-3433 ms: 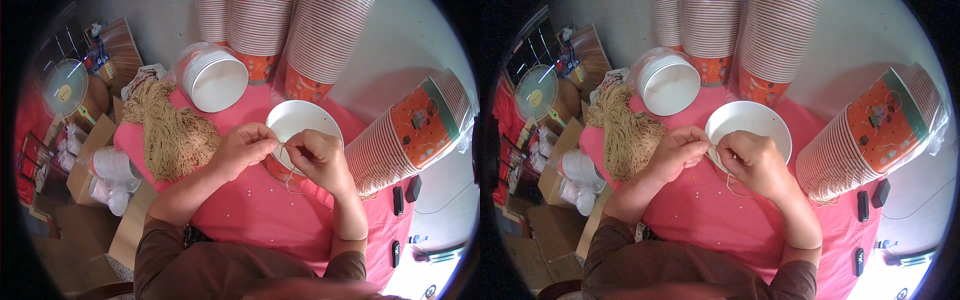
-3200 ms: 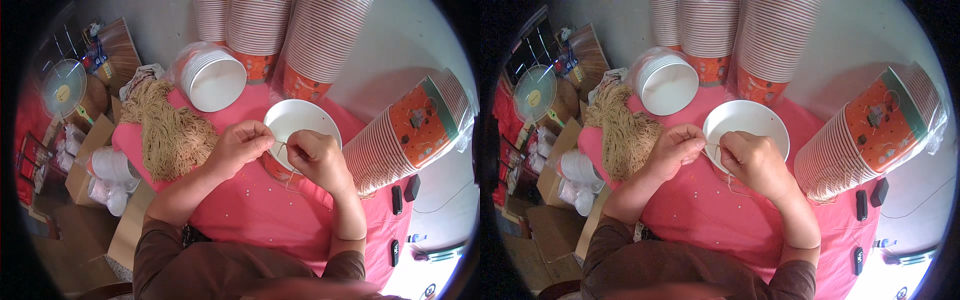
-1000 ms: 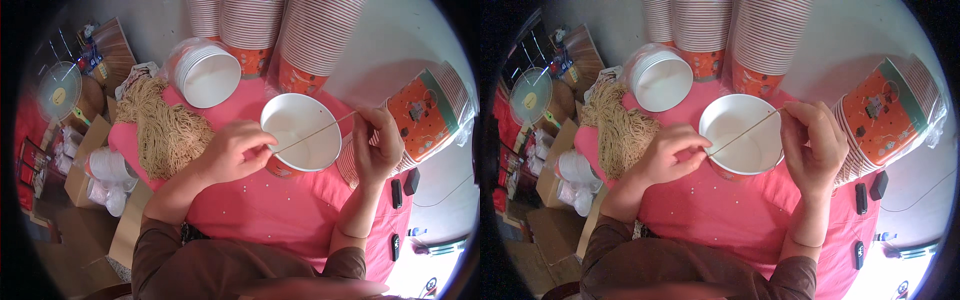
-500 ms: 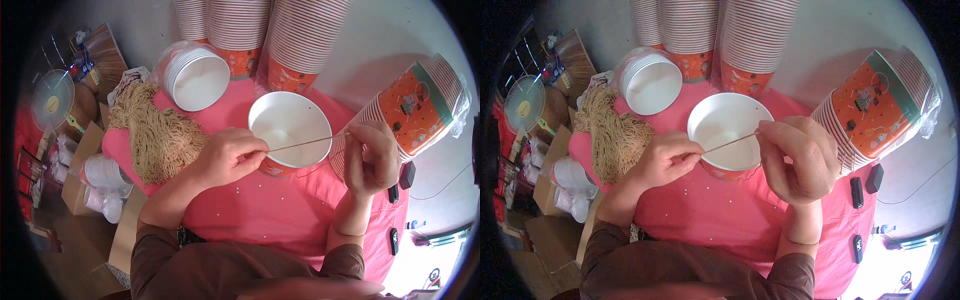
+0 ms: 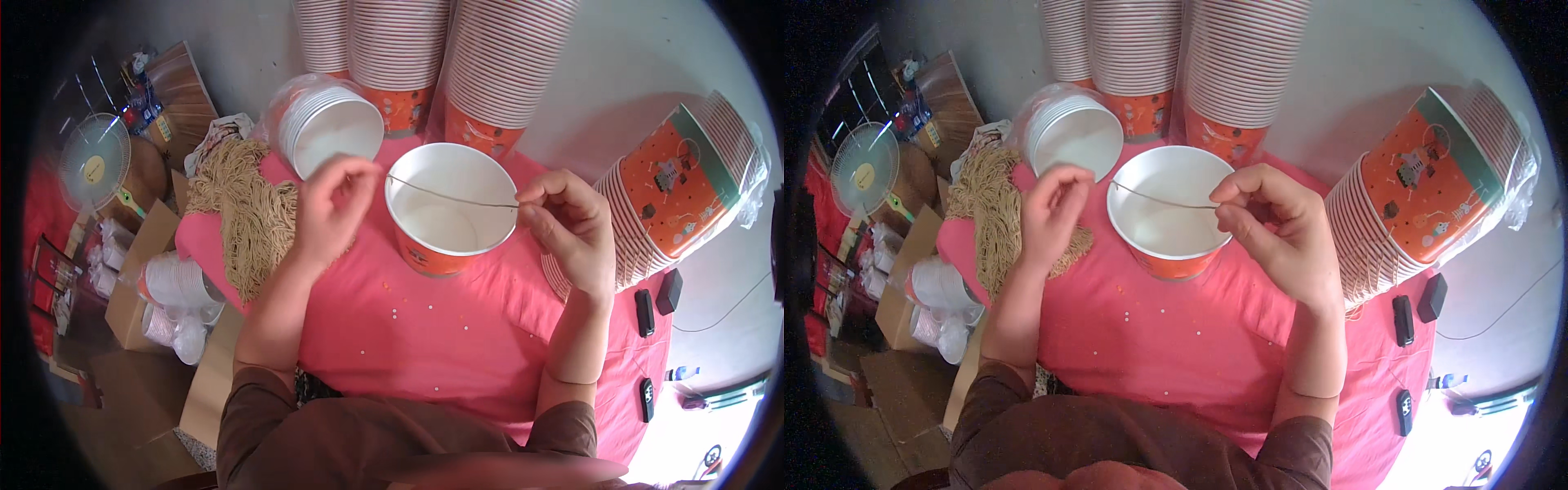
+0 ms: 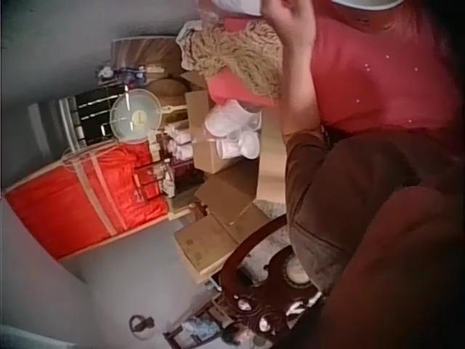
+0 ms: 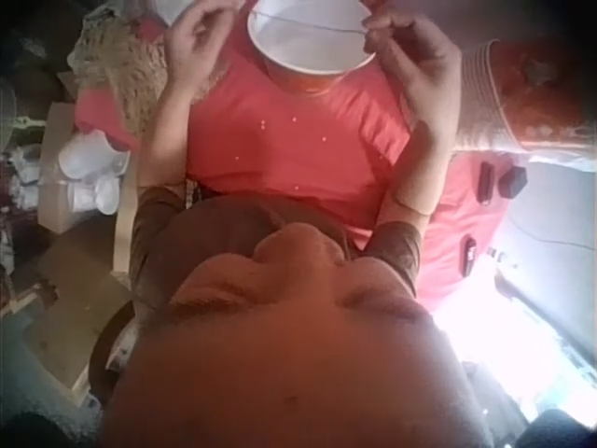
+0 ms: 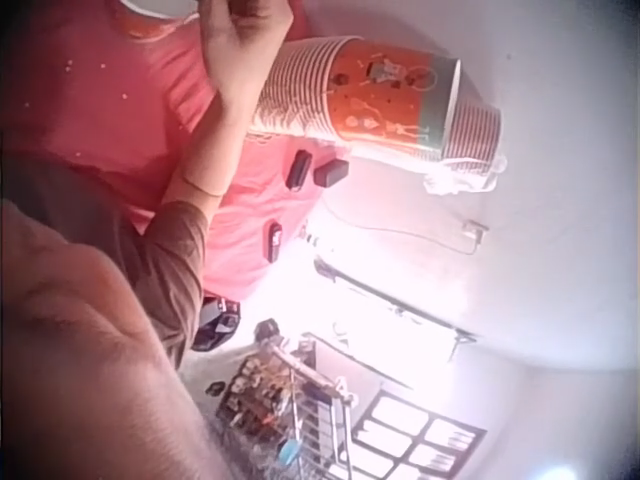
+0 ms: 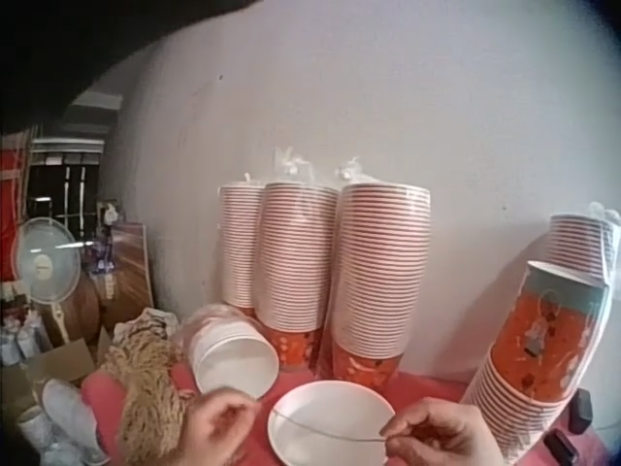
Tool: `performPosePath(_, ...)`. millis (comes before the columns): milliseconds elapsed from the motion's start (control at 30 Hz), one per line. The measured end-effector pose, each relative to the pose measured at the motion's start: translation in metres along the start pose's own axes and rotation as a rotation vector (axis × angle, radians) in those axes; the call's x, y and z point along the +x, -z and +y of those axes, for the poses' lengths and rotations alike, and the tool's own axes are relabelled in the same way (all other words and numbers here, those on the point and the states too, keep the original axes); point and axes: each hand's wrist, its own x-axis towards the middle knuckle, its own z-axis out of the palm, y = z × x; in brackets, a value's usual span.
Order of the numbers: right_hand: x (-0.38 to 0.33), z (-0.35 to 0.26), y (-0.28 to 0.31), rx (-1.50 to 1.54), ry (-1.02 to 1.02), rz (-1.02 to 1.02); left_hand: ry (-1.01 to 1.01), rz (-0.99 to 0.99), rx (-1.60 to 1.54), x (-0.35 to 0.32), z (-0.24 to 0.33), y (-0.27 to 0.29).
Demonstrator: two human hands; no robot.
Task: The recorder is threading strings through pre-punched holes in decorative paper buckets to assemble handles.
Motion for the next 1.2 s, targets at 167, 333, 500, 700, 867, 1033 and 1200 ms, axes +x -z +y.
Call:
performPosePath(167, 0.002, 0.001, -0.002, 0.021, 0.015, 0.06, -0.519, -0.263, 0.221, -0.027, 0.047, -0.029)
performPosePath(333, 0.0, 0.001, 0.002, 0.198, 0.01, 0.071, -0.448, -0.302, 0.303, -0.026, 0.032, -0.036)
performPosePath(500, 0.003, 0.005, 0.006, 0.505, 0.044, -0.027, -0.219, -0.153, 0.34, 0.0, 0.0, -0.007)
performPosePath(700, 0.008, 0.017, -0.016, 0.67, -0.02, -0.132, -0.139, -0.109, -0.038, -0.013, 0.023, -0.007)
performPosePath(867, 0.009, 0.021, -0.028, 0.75, -0.006, -0.157, 0.288, -0.481, -0.591, -0.026, 0.061, -0.008)
performPosePath(1033, 0.006, 0.028, -0.043, 0.777, 0.058, -0.222, 0.381, -0.566, -0.739, -0.031, 0.059, -0.013)
performPosePath(1200, 0.014, 0.028, -0.024, 0.717, 0.258, 0.024, 0.441, -0.463, -0.645, -0.023, 0.059, -0.002)
